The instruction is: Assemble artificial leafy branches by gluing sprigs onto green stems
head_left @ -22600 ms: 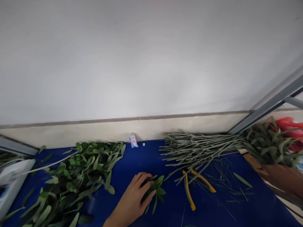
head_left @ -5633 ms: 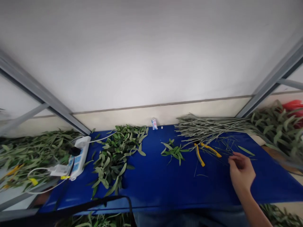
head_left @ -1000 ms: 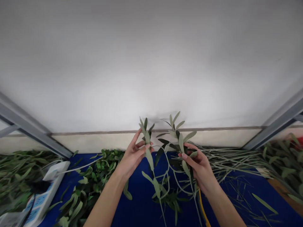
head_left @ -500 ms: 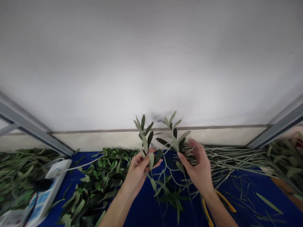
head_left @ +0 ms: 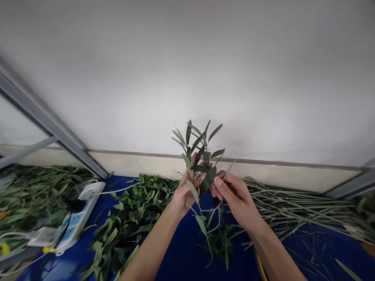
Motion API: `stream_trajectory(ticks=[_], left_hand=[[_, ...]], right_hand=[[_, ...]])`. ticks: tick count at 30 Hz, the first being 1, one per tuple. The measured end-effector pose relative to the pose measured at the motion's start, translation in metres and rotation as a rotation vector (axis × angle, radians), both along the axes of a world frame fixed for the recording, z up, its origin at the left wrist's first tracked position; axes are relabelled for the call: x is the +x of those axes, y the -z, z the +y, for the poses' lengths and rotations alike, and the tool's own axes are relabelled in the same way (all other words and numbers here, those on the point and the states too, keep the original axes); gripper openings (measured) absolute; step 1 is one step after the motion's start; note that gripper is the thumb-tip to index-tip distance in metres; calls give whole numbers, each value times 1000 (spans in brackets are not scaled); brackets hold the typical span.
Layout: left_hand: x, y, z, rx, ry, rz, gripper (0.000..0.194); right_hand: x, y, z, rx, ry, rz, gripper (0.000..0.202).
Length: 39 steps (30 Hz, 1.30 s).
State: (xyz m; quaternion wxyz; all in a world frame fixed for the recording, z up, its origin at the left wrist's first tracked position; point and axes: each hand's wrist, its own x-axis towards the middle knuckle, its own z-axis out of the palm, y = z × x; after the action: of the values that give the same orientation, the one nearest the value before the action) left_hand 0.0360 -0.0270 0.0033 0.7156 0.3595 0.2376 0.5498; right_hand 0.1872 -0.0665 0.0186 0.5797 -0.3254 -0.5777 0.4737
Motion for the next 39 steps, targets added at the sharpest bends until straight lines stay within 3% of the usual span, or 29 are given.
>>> stream_trajectory(ticks=[3,6,10,13,18,22,24,28,30,35,37,39], left_hand=[[-1,-7,7,-11,79,-24,72],[-3,-19,12,17,-37,64,77],[-3,-36,11,107,-89,252,37],[4,-43,4,151,-131,361,40],[4,-46,11,43,-402,307,36],[-33,-48,40,32,-660,143,38],[-51,-49,47,55,-701,91,34],[-50,-45,37,36,-517,58,40],[-37,-41,29,-9,-391,26,45],[-17,-29,20,-83,-168,16,48],[-16,-24,19,-99,-112,31,48],[-18,-18,18,-115,-88,41,48]], right_hand=[[-1,-8,0,-44,-50,129,32],[7,-17,3,-86,39,125,27],[16,-24,9,-160,41,70,38],[10,-22,11,-144,12,7,45],[-5,-6,-3,-72,216,5,47],[17,10,-27,47,458,214,41],[34,18,-34,-59,509,308,47],[52,31,-31,-223,431,451,45],[54,37,-26,-233,426,357,44],[74,45,-18,-330,511,-130,42],[94,41,-23,-340,544,-107,38],[117,35,-36,-218,669,-3,35]])
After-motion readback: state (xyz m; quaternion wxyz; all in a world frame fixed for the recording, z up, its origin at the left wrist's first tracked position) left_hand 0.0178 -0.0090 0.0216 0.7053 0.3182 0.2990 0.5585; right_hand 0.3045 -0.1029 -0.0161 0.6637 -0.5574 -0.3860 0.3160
